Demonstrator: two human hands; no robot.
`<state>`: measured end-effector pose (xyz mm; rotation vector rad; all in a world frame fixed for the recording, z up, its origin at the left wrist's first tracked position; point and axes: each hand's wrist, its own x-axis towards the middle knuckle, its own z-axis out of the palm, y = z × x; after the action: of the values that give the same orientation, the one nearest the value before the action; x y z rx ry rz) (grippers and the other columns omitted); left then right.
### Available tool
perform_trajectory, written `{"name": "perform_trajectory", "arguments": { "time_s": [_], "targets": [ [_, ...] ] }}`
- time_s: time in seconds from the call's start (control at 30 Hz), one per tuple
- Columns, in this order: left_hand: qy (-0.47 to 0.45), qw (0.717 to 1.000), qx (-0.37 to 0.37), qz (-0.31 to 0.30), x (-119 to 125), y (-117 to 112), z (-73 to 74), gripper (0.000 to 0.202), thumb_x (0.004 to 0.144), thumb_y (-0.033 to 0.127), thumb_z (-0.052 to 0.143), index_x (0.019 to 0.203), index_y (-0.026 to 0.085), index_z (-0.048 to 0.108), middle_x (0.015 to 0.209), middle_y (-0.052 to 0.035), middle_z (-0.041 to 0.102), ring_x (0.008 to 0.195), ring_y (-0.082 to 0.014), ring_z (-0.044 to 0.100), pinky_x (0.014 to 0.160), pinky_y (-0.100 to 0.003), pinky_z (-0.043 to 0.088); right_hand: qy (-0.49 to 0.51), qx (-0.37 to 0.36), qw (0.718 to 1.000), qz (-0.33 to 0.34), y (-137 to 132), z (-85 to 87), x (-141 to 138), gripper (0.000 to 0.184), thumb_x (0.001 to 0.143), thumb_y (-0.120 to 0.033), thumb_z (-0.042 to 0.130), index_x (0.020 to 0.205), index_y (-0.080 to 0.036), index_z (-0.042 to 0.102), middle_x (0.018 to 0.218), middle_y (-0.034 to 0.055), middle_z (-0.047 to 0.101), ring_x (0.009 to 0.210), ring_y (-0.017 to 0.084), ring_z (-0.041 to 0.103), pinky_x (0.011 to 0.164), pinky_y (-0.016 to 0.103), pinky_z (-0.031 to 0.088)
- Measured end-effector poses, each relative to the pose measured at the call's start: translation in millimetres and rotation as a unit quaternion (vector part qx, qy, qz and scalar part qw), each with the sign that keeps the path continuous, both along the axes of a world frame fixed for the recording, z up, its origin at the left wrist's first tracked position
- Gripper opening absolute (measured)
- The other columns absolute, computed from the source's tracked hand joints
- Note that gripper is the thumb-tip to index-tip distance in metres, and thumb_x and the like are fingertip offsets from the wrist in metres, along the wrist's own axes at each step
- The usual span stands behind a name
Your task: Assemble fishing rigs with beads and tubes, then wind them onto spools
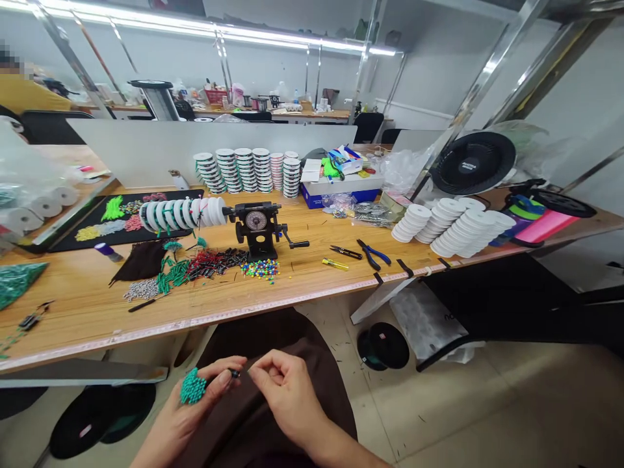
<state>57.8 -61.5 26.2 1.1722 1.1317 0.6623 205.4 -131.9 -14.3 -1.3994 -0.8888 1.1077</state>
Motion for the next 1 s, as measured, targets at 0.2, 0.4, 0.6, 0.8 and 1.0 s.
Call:
{"name": "perform_trajectory", "arguments": {
  "time_s": [0.2,0.4,0.6,0.8,1.0],
  "targets": [
    [-0.033,0.997,-0.074,0.019,-5,-1,-27.8,0.046,0.062,0.058,0.083,0.086,0.018,0.079,0.070,-0.0007,0.062,0.066,-0.0150,0.048,0.061,-0.023,0.040,-0.122,0.027,0.991,-0.043,-18,10.5,2,0.020,0.092,-0.032,0.053,0.078,-0.020,0.059,0.066,-0.0026,0.052,0.059,0.012,0.045,0.055,0.024,0.036],
    [-0.065,0.987,-0.145,0.029,-6,-5,-37.3,0.048,0.061,0.055,0.085,0.089,0.017,0.079,0.065,0.0017,0.057,0.057,-0.0107,0.039,0.053,-0.021,0.034,-0.327,0.101,0.934,-0.100,-19,7.4,-5,0.016,0.088,-0.023,0.061,0.073,-0.022,0.065,0.056,-0.0038,0.055,0.055,0.013,0.046,0.058,0.026,0.035],
    [-0.105,0.978,-0.180,0.030,-5,-8,-41.2,0.046,0.063,0.050,0.086,0.091,0.014,0.078,0.057,0.0065,0.036,0.053,-0.0071,0.025,0.048,-0.019,0.027,-0.423,0.193,0.876,-0.130,-19,10.0,-8,0.017,0.087,-0.013,0.059,0.071,-0.020,0.059,0.054,-0.0066,0.056,0.045,0.009,0.044,0.062,0.030,0.033],
    [-0.133,0.972,-0.196,-0.001,-4,-8,-42.3,0.044,0.069,0.050,0.083,0.093,0.014,0.076,0.057,0.0089,0.024,0.054,-0.0069,0.016,0.045,-0.019,0.019,-0.422,0.196,0.873,-0.148,-20,10.4,-7,0.016,0.086,-0.014,0.059,0.071,-0.021,0.059,0.051,-0.0078,0.052,0.043,0.009,0.042,0.060,0.030,0.032],
    [-0.143,0.968,-0.204,-0.021,-3,-7,-37.5,0.040,0.072,0.049,0.082,0.090,0.014,0.076,0.058,0.0093,0.023,0.053,-0.0066,0.014,0.045,-0.018,0.019,-0.409,0.197,0.879,-0.145,-19,12.2,-6,0.017,0.084,-0.012,0.060,0.070,-0.021,0.059,0.051,-0.0076,0.054,0.043,0.009,0.042,0.059,0.029,0.033]
  ]
}}
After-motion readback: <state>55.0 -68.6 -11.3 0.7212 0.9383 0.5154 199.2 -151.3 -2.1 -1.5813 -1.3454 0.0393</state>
